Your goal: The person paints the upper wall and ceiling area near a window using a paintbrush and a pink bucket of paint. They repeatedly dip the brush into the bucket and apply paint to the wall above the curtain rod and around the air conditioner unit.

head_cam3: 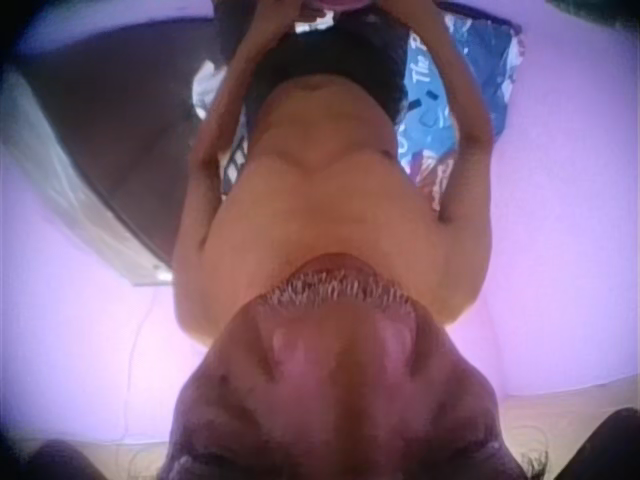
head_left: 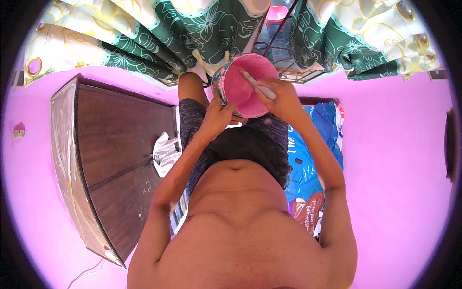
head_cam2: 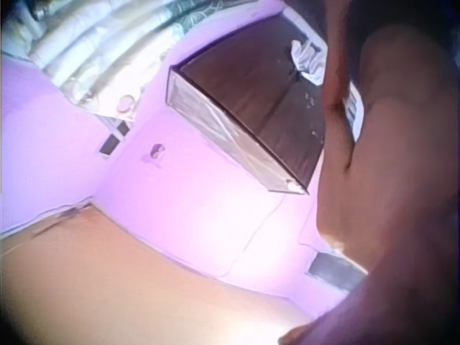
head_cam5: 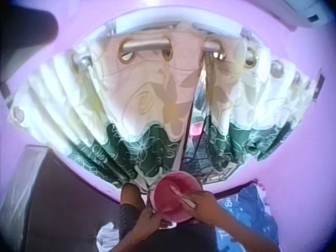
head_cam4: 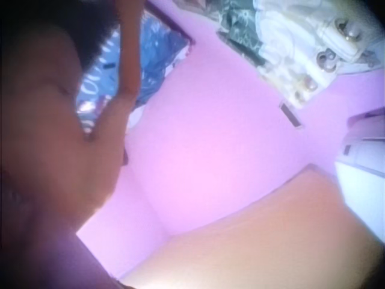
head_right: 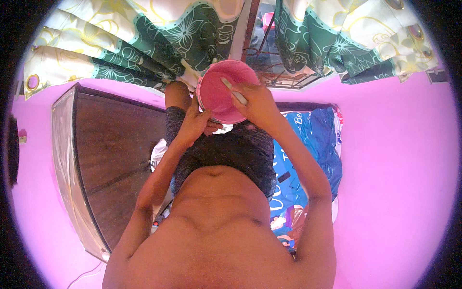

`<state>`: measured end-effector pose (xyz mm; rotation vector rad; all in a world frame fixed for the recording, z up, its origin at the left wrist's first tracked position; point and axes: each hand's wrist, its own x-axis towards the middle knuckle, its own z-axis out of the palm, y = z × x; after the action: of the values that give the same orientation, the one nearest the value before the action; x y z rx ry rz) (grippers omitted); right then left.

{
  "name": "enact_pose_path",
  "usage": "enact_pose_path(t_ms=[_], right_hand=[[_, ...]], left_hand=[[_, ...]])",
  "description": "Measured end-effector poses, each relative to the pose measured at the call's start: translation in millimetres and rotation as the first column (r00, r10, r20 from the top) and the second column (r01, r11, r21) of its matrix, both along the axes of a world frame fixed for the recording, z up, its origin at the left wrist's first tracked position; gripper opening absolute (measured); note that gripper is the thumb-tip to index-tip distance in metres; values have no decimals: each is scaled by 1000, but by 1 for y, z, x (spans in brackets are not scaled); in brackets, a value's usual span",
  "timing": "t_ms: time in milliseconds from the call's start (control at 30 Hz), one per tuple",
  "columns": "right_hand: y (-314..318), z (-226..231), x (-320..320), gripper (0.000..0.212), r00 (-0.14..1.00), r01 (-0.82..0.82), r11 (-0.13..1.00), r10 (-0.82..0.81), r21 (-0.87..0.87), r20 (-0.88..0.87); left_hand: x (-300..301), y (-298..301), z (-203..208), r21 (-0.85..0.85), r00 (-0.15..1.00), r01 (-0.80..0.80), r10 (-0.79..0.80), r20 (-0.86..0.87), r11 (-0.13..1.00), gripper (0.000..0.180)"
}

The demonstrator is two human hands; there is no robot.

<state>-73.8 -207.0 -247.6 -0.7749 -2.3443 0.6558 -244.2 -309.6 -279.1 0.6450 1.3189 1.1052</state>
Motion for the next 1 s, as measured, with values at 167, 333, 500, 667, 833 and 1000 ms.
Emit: enact_pose_path(t_ms=[167,333,500,667,833,1000], right_hand=[[21,-50,-30,30,973,-70,993,49,90,223],[14,-67,-33,36,912,-203,979,198,-23,359],[5,-35,-35,28,976,-38,981,77,-193,202],[15,-65,-35,25,982,-157,983,166,-99,87],[6,-27,-11,20,992,40,934,-80,-356,-99],[-3,9,11,17,934,190,800,-326,-569,-147]], left_hand=[[-4,-1,-7,9,999,27,-27,-31,1000,60],[-6,0,-12,43,999,5,-3,-44,999,58],[-9,0,-13,12,998,-11,10,55,1000,57],[-12,5,-12,-11,999,2,-1,52,1000,56],[-19,6,-9,-65,996,-6,12,87,998,60],[-24,7,-7,-60,993,4,3,116,998,64]])
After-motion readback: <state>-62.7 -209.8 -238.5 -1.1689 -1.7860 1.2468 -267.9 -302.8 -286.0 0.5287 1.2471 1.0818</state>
